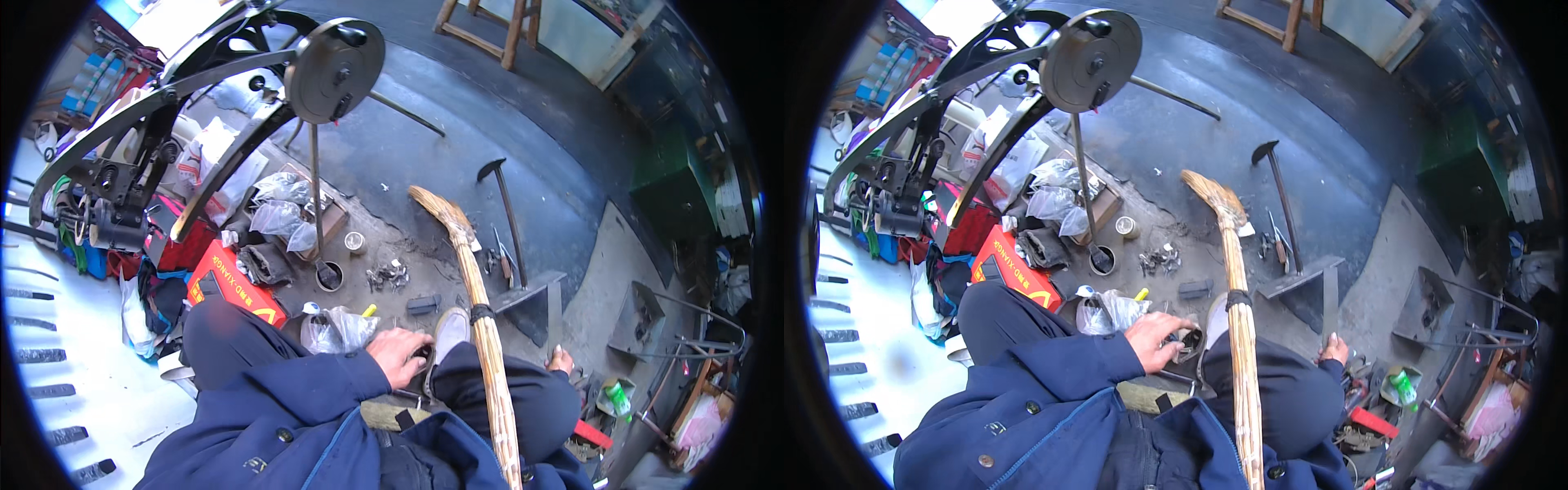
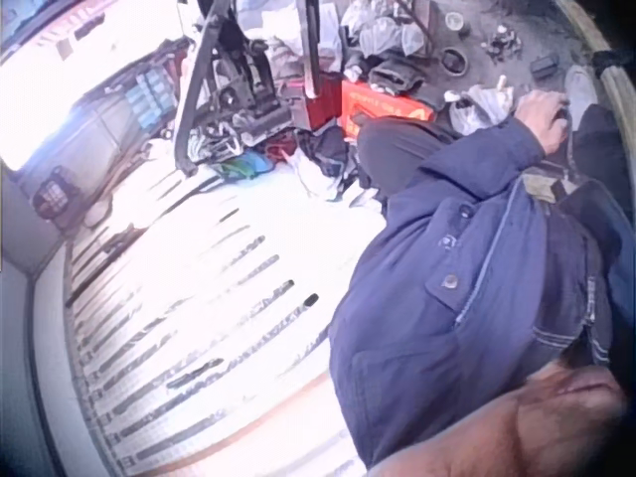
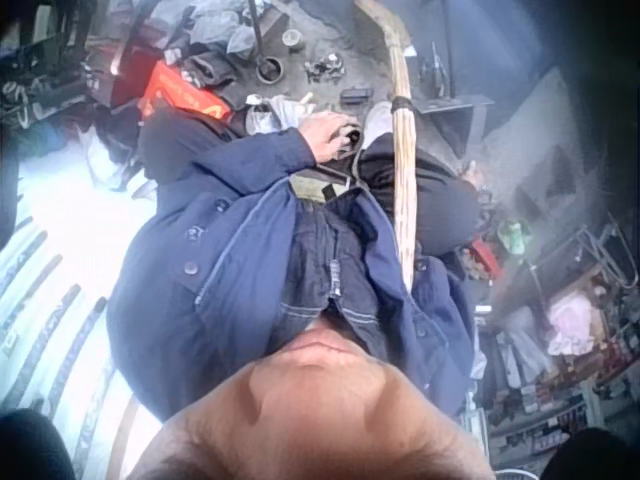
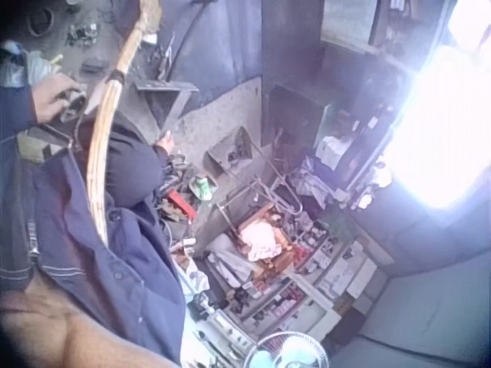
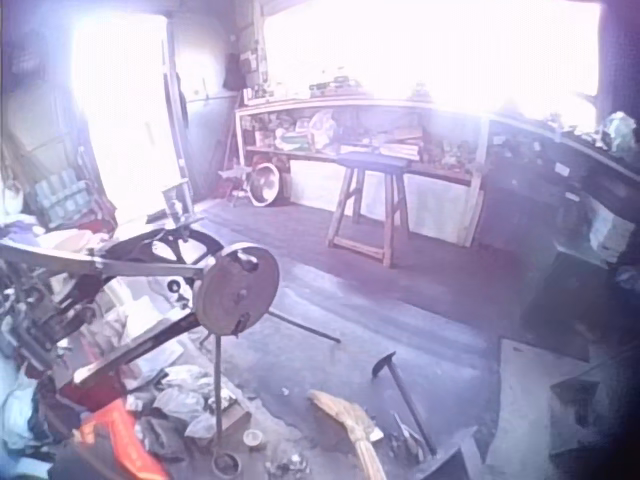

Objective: The person sweeps the floor with a straw broom, lifts a metal sheet to sweep underneath, and picks up small metal parts and debris by hand. The person also briefly handles a small metal component and places it back down.

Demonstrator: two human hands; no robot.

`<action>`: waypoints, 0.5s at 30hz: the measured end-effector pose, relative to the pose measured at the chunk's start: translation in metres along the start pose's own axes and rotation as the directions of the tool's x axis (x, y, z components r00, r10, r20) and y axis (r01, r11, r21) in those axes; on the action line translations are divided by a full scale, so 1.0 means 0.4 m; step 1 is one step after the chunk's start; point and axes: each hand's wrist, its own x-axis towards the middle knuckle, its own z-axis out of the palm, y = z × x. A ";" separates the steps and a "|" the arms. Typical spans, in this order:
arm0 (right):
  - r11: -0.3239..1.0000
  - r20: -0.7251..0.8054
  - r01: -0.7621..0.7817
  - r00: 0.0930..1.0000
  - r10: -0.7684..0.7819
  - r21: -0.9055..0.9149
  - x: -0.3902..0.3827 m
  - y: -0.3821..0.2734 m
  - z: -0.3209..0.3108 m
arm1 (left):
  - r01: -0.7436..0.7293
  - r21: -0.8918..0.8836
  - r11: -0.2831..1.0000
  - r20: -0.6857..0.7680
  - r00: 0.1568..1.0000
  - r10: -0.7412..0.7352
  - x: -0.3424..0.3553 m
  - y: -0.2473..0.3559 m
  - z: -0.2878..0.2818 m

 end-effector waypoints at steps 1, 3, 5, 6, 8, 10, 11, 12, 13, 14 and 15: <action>0.981 0.021 -0.020 1.000 0.016 0.195 -0.009 0.025 0.012 | 0.006 0.022 1.000 0.018 1.000 -0.007 0.010 -0.005 -0.002; 0.969 0.012 0.224 0.974 -0.226 0.101 -0.034 0.028 -0.012 | -0.037 0.009 0.999 0.039 0.999 0.037 0.015 -0.003 0.006; 0.999 0.000 0.042 0.999 -0.042 0.024 -0.066 0.012 -0.047 | -0.057 -0.014 0.998 0.028 0.998 0.057 0.012 0.002 0.012; 1.000 0.001 0.003 1.000 -0.003 0.017 -0.081 0.007 -0.062 | -0.057 -0.007 0.998 0.027 0.998 0.057 0.010 0.002 0.012; 0.999 -0.006 -0.037 0.999 0.038 0.031 -0.110 0.018 -0.086 | -0.064 -0.006 0.998 0.041 0.997 0.065 0.007 0.005 0.014; 0.997 -0.007 -0.063 0.998 0.063 0.047 -0.130 0.053 -0.108 | -0.044 -0.020 0.999 0.033 0.998 0.045 0.004 0.010 0.011; 0.996 -0.010 -0.073 0.997 0.073 0.053 -0.137 0.073 -0.122 | -0.016 -0.022 1.000 0.053 0.998 0.017 0.003 0.015 0.007; 0.995 -0.012 -0.088 0.996 0.089 0.055 -0.144 0.093 -0.135 | -0.029 -0.001 1.000 0.053 0.998 0.029 0.003 0.020 0.000; 0.995 -0.014 -0.090 0.996 0.091 0.052 -0.148 0.110 -0.148 | -0.015 -0.058 0.998 0.036 0.999 0.017 0.004 0.030 -0.005; 0.994 -0.018 -0.098 0.995 0.099 0.053 -0.154 0.126 -0.160 | -0.004 -0.113 0.994 0.019 1.000 0.007 0.009 0.041 -0.011; 0.993 -0.026 -0.104 0.994 0.106 0.055 -0.159 0.136 -0.173 | 0.026 -0.168 0.985 0.026 0.999 -0.022 0.016 0.054 -0.019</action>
